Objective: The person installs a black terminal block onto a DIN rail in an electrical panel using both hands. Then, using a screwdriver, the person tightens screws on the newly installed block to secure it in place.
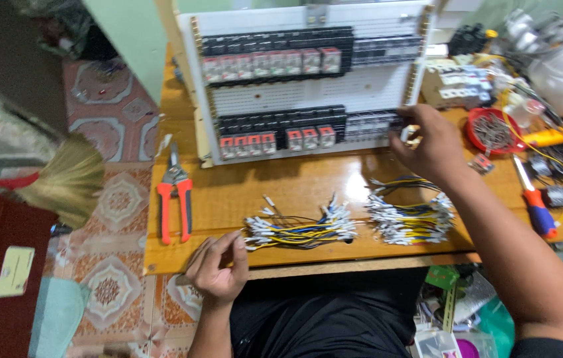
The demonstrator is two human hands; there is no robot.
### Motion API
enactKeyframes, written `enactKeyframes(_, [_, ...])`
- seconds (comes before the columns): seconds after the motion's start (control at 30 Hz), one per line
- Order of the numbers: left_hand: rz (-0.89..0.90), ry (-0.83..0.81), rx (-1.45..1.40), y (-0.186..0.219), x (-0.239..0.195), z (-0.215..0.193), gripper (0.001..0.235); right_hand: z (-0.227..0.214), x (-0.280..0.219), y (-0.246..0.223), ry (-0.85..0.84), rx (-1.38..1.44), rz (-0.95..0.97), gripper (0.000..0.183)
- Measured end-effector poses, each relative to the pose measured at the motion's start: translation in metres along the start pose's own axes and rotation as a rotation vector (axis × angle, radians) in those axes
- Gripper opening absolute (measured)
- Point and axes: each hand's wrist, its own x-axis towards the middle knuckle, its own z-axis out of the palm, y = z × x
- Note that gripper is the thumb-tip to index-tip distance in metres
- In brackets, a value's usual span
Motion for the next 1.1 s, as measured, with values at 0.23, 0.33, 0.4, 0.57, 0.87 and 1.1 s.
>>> enactKeyframes(0.23, [-0.024, -0.012, 0.041, 0.001, -0.005, 0.004, 0.016, -0.005, 0.007, -0.006, -0.125, -0.033, 0.14, 0.041])
enactKeyframes(0.33, [-0.075, -0.024, 0.051, -0.004, -0.015, 0.006, 0.016, -0.003, 0.009, -0.006, -0.151, -0.057, 0.167, 0.037])
enactKeyframes(0.4, [-0.082, -0.026, 0.047, -0.004, -0.015, 0.011, 0.017, -0.003, 0.01, -0.003, -0.164, -0.082, 0.163, 0.037])
enactKeyframes(0.57, [-0.117, -0.045, 0.082, -0.003, -0.021, 0.012, 0.021, 0.004, 0.003, 0.001, -0.117, -0.103, 0.143, 0.046])
enactKeyframes(0.87, [-0.162, -0.08, 0.085, -0.007, -0.026, 0.01, 0.02, 0.0, 0.009, -0.003, -0.18, -0.102, 0.163, 0.046])
enactKeyframes(1.1, [-0.175, -0.08, 0.117, 0.0, -0.022, 0.013, 0.019, -0.006, 0.012, -0.008, -0.23, -0.097, 0.188, 0.043])
